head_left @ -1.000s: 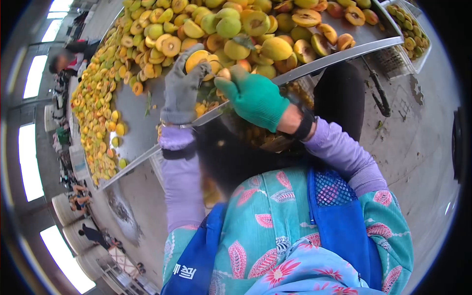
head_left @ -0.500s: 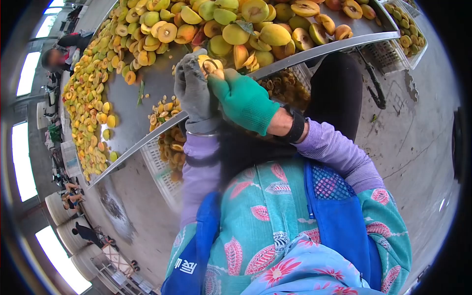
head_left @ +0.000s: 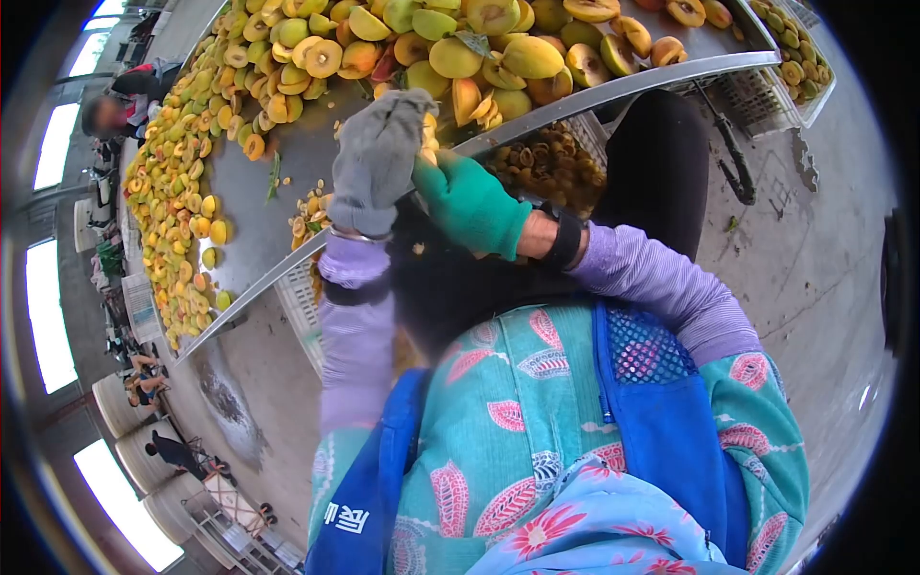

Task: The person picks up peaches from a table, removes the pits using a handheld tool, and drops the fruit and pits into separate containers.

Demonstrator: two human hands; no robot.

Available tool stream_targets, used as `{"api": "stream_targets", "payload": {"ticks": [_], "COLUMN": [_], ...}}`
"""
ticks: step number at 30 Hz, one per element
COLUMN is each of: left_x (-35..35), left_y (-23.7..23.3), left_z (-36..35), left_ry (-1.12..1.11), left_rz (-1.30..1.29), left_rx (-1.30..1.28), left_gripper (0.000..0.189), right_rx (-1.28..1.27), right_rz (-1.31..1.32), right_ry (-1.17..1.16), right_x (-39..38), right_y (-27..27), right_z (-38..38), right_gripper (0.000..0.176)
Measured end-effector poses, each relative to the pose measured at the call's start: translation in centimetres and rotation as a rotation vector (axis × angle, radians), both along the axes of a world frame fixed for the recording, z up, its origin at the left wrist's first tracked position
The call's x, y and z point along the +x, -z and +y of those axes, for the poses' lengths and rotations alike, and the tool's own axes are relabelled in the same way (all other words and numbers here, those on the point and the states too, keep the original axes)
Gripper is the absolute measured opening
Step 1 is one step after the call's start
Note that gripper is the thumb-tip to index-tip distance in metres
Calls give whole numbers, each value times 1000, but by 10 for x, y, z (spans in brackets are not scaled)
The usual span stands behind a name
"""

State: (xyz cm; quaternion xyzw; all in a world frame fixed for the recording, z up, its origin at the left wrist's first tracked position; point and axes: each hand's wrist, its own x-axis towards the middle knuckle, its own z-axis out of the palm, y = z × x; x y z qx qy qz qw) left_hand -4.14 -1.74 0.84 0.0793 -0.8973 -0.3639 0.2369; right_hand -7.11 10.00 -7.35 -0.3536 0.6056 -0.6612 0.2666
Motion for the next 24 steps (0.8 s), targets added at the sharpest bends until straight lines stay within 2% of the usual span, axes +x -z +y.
{"api": "stream_targets", "payload": {"ticks": [2, 3, 5, 6, 7, 8, 9, 12, 13, 15, 17, 20, 21, 24], "left_x": [-6, -8, -10, -8, -5, -5, -4, -4, -6, -7, -8, -5, -2, 4], "left_y": [-14, -17, -6, -1, 1, 2, 3, -2, 2, 11, 11, 3, 2, -8], "left_z": [2, 14, 19, 20, 23, 23, 21, 23, 22, 21, 22, 32, 32, 38], "left_ry": [20, -115, -187, -223, -144, -132, -124, -154, -163, -179, -172, -168, -150, -136], "left_rz": [-161, -140, 53, 142, 201, 183, 167, 90, 71, 61, 79, 124, 108, 77], "left_rx": [-71, 373, 608, 730, 873, 821, 773, 674, 623, 544, 705, 890, 917, 920], "left_gripper": [25, 30, 32, 33, 29, 32, 35, 38, 38, 38, 37, 31, 32, 41], "right_rx": [-20, -14, 57, 46, 39, 34, 3, 22, 165, 48, -90, 47, 162, -316], "right_rz": [-275, -414, -689, -828, -966, -1103, -1242, -1259, -847, -1192, -1552, -1219, -1025, -1624], "right_ry": [-70, -84, -64, -194, -326, -459, -498, -504, -266, -398, -615, -476, -324, -848], "right_x": [-1, -2, -9, -16, -27, -36, -42, -38, -27, -29, -41, -26, -18, -27], "right_y": [-28, -43, -74, -80, -82, -86, -97, -92, -100, -95, -89, -92, -97, -77], "right_z": [11, 15, 19, 24, 31, 37, 41, 38, 37, 40, 40, 43, 40, 38], "right_gripper": [30, 32, 37, 37, 37, 37, 37, 35, 33, 35, 39, 39, 38, 37]}}
